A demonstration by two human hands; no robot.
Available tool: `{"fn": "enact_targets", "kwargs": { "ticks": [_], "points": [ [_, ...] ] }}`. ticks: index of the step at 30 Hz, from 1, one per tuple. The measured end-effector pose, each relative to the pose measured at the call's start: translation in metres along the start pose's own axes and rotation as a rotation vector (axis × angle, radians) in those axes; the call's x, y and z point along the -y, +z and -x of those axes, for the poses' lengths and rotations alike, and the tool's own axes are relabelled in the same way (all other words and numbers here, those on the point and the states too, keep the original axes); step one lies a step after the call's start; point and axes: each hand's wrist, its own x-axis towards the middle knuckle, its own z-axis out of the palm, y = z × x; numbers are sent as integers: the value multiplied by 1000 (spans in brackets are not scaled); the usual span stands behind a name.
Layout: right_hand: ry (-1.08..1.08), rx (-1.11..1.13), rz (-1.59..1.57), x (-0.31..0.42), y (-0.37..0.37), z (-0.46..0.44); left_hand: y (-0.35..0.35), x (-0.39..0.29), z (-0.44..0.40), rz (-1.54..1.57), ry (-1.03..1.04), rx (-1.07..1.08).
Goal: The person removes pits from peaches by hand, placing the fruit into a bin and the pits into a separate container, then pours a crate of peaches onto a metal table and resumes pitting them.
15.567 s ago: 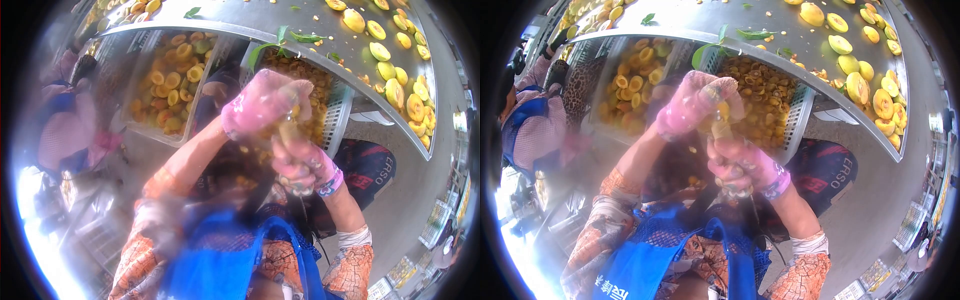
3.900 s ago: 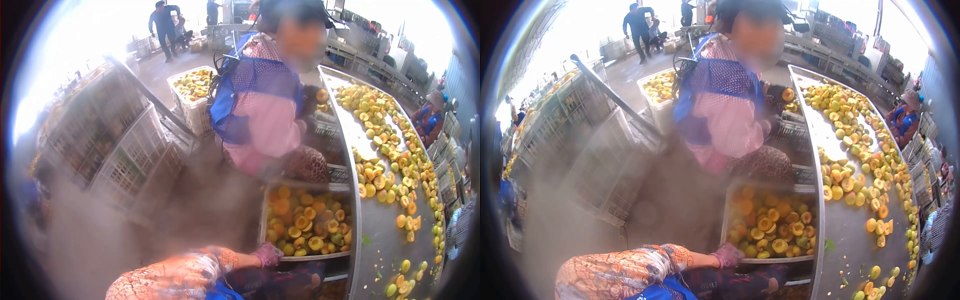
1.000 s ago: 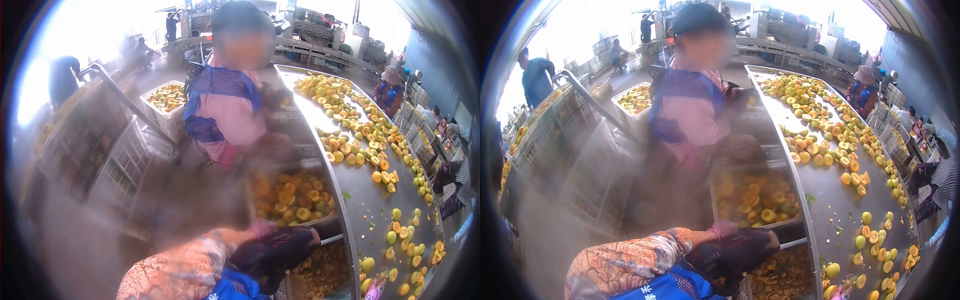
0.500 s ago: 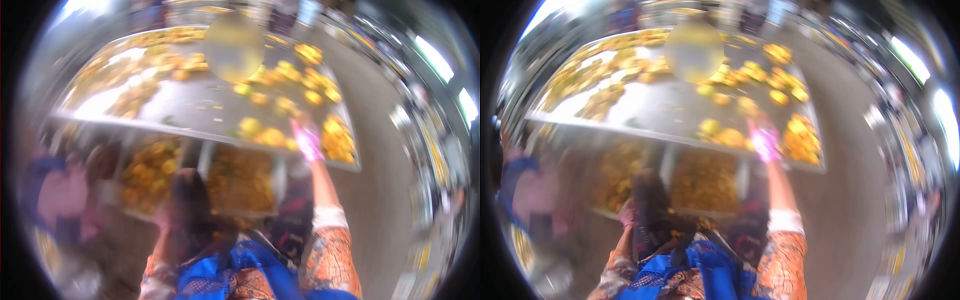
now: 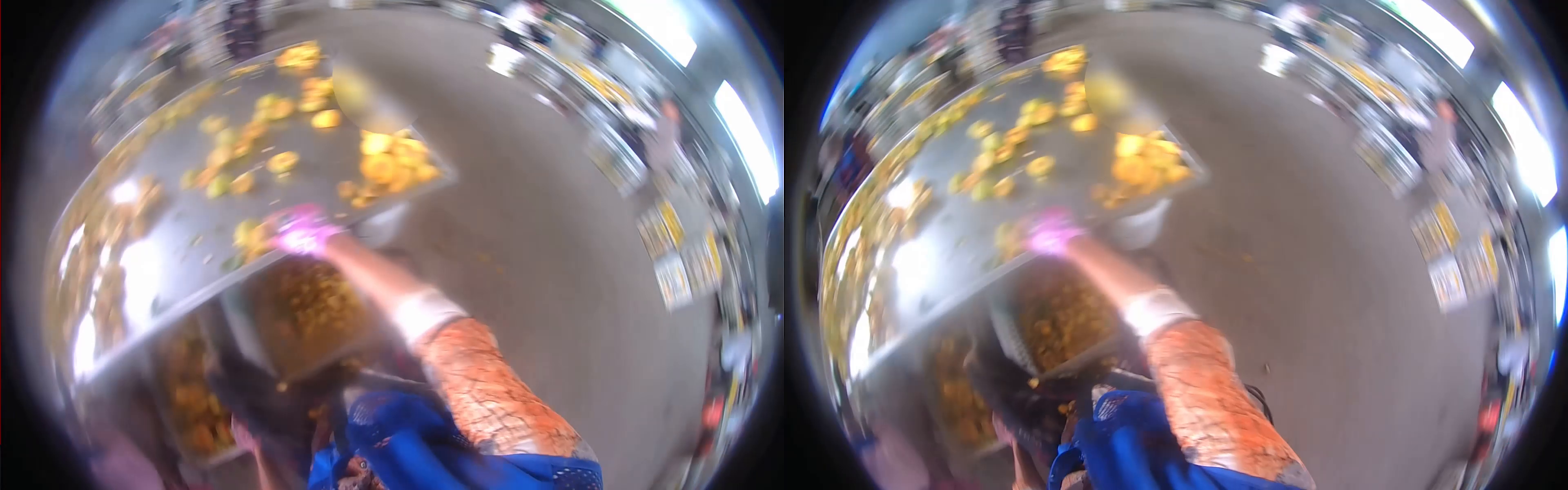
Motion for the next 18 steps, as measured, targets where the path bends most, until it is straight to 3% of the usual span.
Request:
{"fn": "enact_targets", "kwargs": {
  "ticks": [1,2,4,6,10,12,14,16,17,18],
  "points": [
    [33,72,-148,31,-38,27,-58,-18,-58,321,-368,317],
    [-74,-143,-33,4,34,-11,-92,-34,-95,385,-430,402],
    [-64,20,73,24,27,-17,-102,-52,-125,413,-380,464],
    [24,37,-38,31,5,-10,-106,-64,-139,416,-334,504],
    [-3,-50,-15,21,6,-17,-103,-74,-147,411,-299,557],
    [106,53,-64,23,-6,-10,-99,-79,-151,420,-285,596],
    [64,158,62,23,-13,2,-98,-82,-155,421,-269,606],
    [135,-383,-399,14,3,24,-95,-83,-156,418,-266,614],
    [24,-618,-238,-6,-1,47,-96,-82,-154,420,-271,626],
    [-86,-571,-948,-53,3,68,-96,-83,-152,419,-278,640]
  ]
}}
